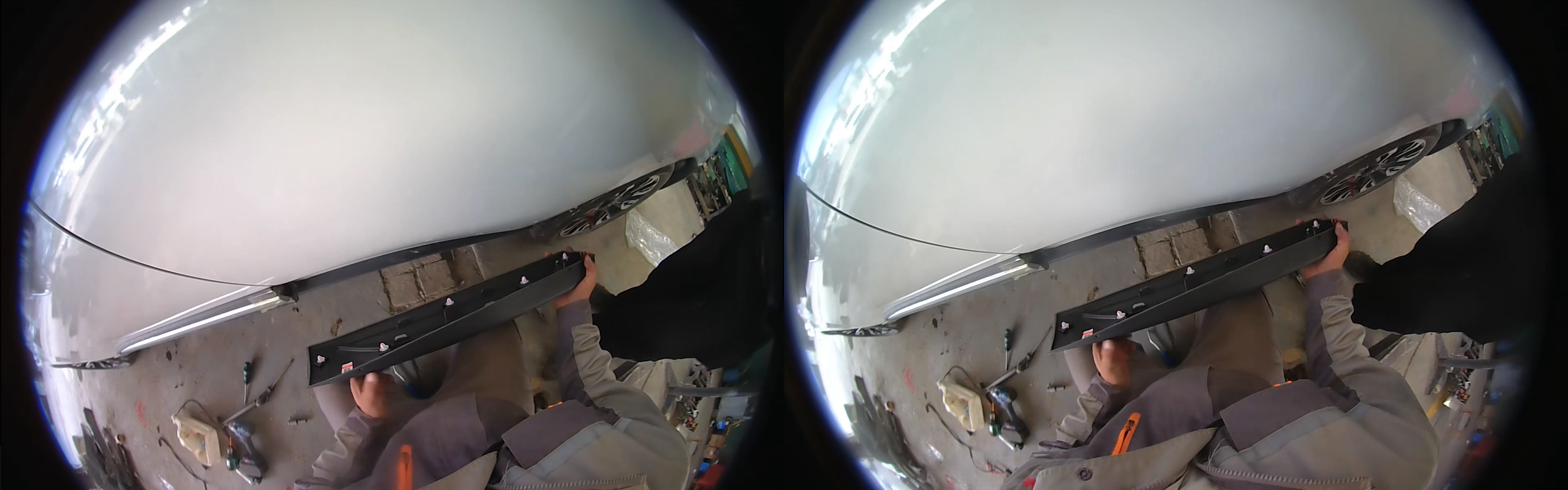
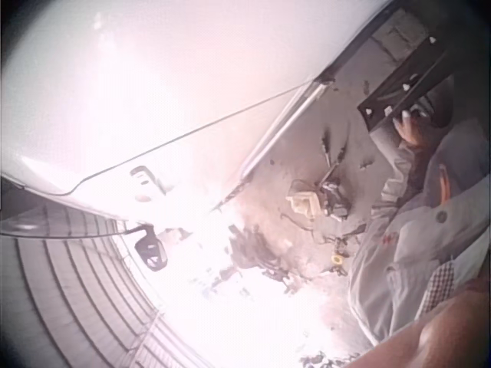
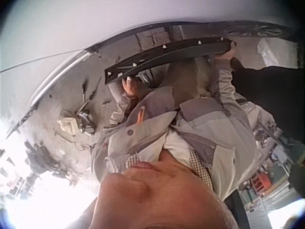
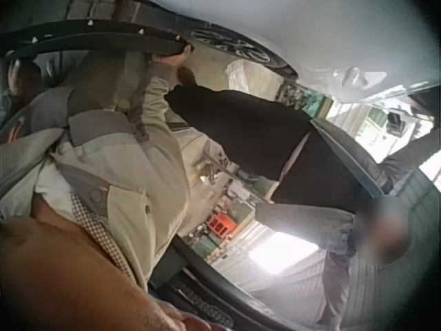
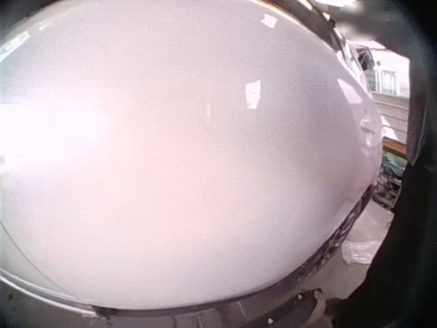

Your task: The person repeatedly positions and aligns a black plastic side skirt along the lower edge of a white car's door panel. They use both hands to hold the trim against the body, then use pliers to adjust fasteners or clips on the underside of the part. The person continues to reposition and press the trim along the length of the car's side.

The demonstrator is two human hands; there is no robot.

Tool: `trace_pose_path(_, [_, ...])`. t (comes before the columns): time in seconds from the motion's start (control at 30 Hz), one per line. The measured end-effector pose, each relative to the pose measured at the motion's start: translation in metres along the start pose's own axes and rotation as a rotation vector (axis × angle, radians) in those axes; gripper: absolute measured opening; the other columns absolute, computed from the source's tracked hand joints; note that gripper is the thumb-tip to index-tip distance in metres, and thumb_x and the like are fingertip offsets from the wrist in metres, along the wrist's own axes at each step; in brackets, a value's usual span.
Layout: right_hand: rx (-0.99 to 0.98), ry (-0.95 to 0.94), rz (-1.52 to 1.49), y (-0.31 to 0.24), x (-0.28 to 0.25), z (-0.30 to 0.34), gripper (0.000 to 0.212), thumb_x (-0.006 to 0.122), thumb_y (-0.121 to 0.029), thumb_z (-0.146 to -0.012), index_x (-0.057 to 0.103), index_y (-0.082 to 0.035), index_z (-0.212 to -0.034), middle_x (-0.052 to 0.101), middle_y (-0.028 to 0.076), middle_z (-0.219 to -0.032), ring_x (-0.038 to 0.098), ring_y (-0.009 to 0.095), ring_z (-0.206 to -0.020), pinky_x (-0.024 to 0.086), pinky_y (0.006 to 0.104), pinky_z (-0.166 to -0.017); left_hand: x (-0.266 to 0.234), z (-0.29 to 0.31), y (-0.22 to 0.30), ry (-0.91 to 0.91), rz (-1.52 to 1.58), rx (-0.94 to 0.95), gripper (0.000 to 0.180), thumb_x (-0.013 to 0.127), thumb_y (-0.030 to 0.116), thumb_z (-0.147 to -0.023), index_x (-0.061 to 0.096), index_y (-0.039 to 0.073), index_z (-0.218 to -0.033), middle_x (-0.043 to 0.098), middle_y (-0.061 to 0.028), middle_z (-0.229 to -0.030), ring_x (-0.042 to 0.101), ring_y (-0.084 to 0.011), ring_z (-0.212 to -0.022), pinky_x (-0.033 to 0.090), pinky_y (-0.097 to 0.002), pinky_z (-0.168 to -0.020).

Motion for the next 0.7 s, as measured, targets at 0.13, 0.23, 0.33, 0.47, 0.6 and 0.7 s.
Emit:
trace_pose_path(0.13, [0.042,-0.175,-0.075,0.04,-0.009,-0.023,0.032,0.06,-0.04,-0.092,0.064,-0.01,-0.103,0.07,0.013,-0.1,0.068,0.043,-0.1,0.055,0.0585,-0.089,-0.053,-0.068,-0.053,0.191,0.7,0.157,0.077,0.057,0.076,-0.087,0.055,0.021,-0.141,0.064,-0.0055,-0.132,0.058,-0.0287,-0.124,0.035,-0.0611,-0.114])
trace_pose_path(0.23, [-0.028,-0.211,-0.056,0.05,-0.011,-0.026,0.029,0.063,-0.039,-0.091,0.066,-0.011,-0.094,0.07,0.014,-0.089,0.07,0.041,-0.093,0.057,0.0561,-0.084,-0.084,-0.106,-0.038,0.27,0.536,0.289,0.079,0.053,0.08,-0.086,0.059,0.019,-0.135,0.065,-0.0108,-0.128,0.062,-0.034,-0.119,0.046,-0.0649,-0.103])
trace_pose_path(0.33, [0.06,-0.067,0.019,0.056,-0.018,-0.021,0.038,0.068,-0.048,-0.085,0.065,-0.012,-0.097,0.07,0.01,-0.093,0.069,0.036,-0.09,0.055,0.0593,-0.083,-0.081,-0.117,-0.019,0.222,0.576,0.269,0.095,0.049,0.09,-0.078,0.053,0.017,-0.138,0.057,-0.0153,-0.137,0.058,-0.0402,-0.122,0.048,-0.071,-0.098])
trace_pose_path(0.47, [0.238,0.061,0.264,0.058,-0.02,-0.005,0.079,0.068,-0.071,-0.077,0.055,-0.016,-0.133,0.054,0.016,-0.136,0.047,0.039,-0.128,0.037,0.0664,-0.104,-0.069,-0.111,-0.007,0.367,0.39,0.199,0.089,0.054,0.083,-0.083,0.043,0.021,-0.146,0.042,-0.0128,-0.151,0.043,-0.0378,-0.135,0.039,-0.0648,-0.107])
trace_pose_path(0.6, [0.167,0.168,0.36,0.049,-0.028,-0.006,0.108,0.064,-0.082,-0.074,0.033,-0.02,-0.157,0.028,0.02,-0.162,0.021,0.046,-0.147,0.028,0.0702,-0.109,-0.06,-0.112,-0.013,0.36,0.338,0.117,0.087,0.058,0.079,-0.084,0.04,0.023,-0.149,0.041,-0.0101,-0.15,0.039,-0.0353,-0.135,0.034,-0.0584,-0.109])
trace_pose_path(0.7, [0.136,0.191,0.304,0.043,-0.03,-0.01,0.099,0.07,-0.08,-0.071,0.047,-0.015,-0.141,0.051,0.016,-0.139,0.048,0.04,-0.125,0.031,0.0715,-0.105,-0.053,-0.113,-0.015,0.305,0.295,0.112,0.093,0.058,0.082,-0.082,0.037,0.023,-0.151,0.037,-0.01,-0.152,0.035,-0.034,-0.138,0.035,-0.0594,-0.11])
Point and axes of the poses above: each hand's wrist, its own z-axis away from the middle knuckle, its own x-axis out of the palm, y = z × x, the point moved 9 cm from there along -z, towards the middle knuckle
